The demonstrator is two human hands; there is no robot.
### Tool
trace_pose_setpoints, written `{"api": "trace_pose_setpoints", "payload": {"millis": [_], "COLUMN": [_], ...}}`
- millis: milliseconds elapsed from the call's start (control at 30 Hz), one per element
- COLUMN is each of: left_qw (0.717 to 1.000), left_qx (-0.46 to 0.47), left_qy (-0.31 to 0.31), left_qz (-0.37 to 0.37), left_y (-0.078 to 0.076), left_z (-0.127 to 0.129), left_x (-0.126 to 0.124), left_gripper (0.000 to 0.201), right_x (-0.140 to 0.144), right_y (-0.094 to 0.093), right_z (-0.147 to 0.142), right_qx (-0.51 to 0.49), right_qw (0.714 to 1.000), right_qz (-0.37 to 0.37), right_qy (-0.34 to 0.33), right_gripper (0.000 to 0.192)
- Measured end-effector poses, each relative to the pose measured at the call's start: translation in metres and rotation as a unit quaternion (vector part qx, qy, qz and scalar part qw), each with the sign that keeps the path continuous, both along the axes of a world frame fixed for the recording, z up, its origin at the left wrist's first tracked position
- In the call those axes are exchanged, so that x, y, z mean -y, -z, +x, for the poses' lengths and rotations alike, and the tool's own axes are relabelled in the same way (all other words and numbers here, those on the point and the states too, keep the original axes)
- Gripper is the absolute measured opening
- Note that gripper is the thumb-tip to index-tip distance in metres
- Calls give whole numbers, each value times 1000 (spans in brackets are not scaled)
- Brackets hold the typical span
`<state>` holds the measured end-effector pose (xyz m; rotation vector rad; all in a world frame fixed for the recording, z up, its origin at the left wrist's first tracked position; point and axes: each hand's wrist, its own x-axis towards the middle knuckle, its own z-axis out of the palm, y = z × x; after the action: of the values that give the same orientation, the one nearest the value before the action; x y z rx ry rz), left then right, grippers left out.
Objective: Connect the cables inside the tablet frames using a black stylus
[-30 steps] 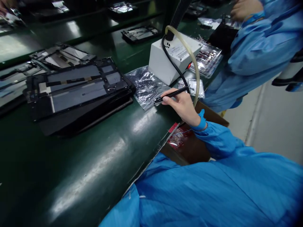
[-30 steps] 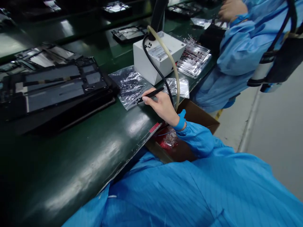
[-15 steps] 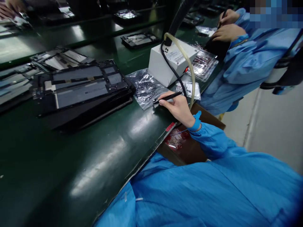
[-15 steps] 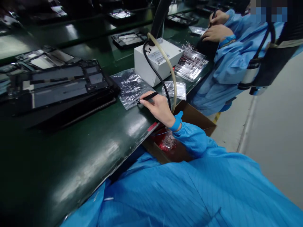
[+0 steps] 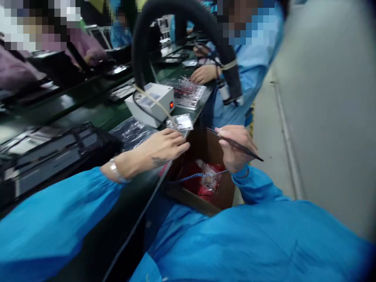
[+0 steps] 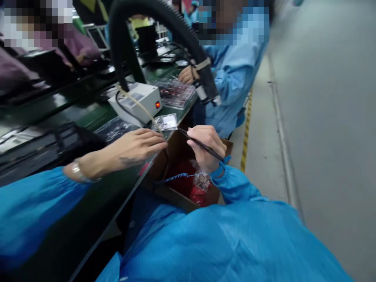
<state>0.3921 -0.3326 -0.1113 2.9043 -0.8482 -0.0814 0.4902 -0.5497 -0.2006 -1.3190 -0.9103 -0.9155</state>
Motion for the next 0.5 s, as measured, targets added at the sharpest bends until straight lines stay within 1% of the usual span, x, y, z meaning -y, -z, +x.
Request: {"api": "trace_pose_setpoints", "payload": {"millis": [33, 67, 100, 133, 167, 200, 233, 267, 300, 367, 400, 433, 467, 500], "left_qw": [999, 990, 972, 942, 905, 871, 844, 830, 827, 841, 850, 859, 868, 875], "left_qx": [-1, 0, -23, -84, -145, -191, -224, -237, -236, -217, -203, -187, -165, -142], "left_qy": [4, -20, -54, -84, -100, -102, -96, -85, -75, -75, -86, -102, -123, -149], "left_qz": [-53, -136, -229, -315, -388, -442, -478, -497, -504, -491, -479, -465, -453, -439], "left_y": [11, 22, 32, 40, 47, 52, 55, 56, 56, 50, 45, 40, 33, 25], "left_z": [28, 53, 75, 92, 106, 115, 119, 118, 111, 86, 68, 47, 25, 2], "left_x": [23, 46, 68, 87, 103, 115, 122, 124, 122, 103, 88, 69, 49, 27], "left_gripper": [45, 51, 60, 70, 76, 82, 85, 86, 88, 90, 90, 89, 87, 83], "right_x": [10, 17, 23, 27, 30, 32, 33, 34, 34, 36, 36, 36, 34, 31], "right_y": [5, 11, 16, 22, 27, 32, 37, 42, 45, 46, 44, 40, 35, 30], "right_z": [7, 15, 23, 33, 43, 53, 63, 73, 81, 92, 94, 94, 90, 83], "right_qx": [-39, -101, -174, -245, -305, -347, -375, -391, -398, -401, -407, -419, -432, -450], "right_qw": [998, 991, 975, 949, 916, 881, 851, 828, 815, 805, 796, 779, 757, 727], "right_qz": [37, 84, 138, 192, 237, 271, 292, 305, 314, 320, 332, 353, 380, 410], "right_qy": [19, 19, -4, -48, -109, -171, -223, -261, -282, -297, -300, -305, -311, -318], "right_gripper": [12, 14, 17, 19, 21, 22, 24, 25, 27, 26, 24, 21, 20, 21]}}
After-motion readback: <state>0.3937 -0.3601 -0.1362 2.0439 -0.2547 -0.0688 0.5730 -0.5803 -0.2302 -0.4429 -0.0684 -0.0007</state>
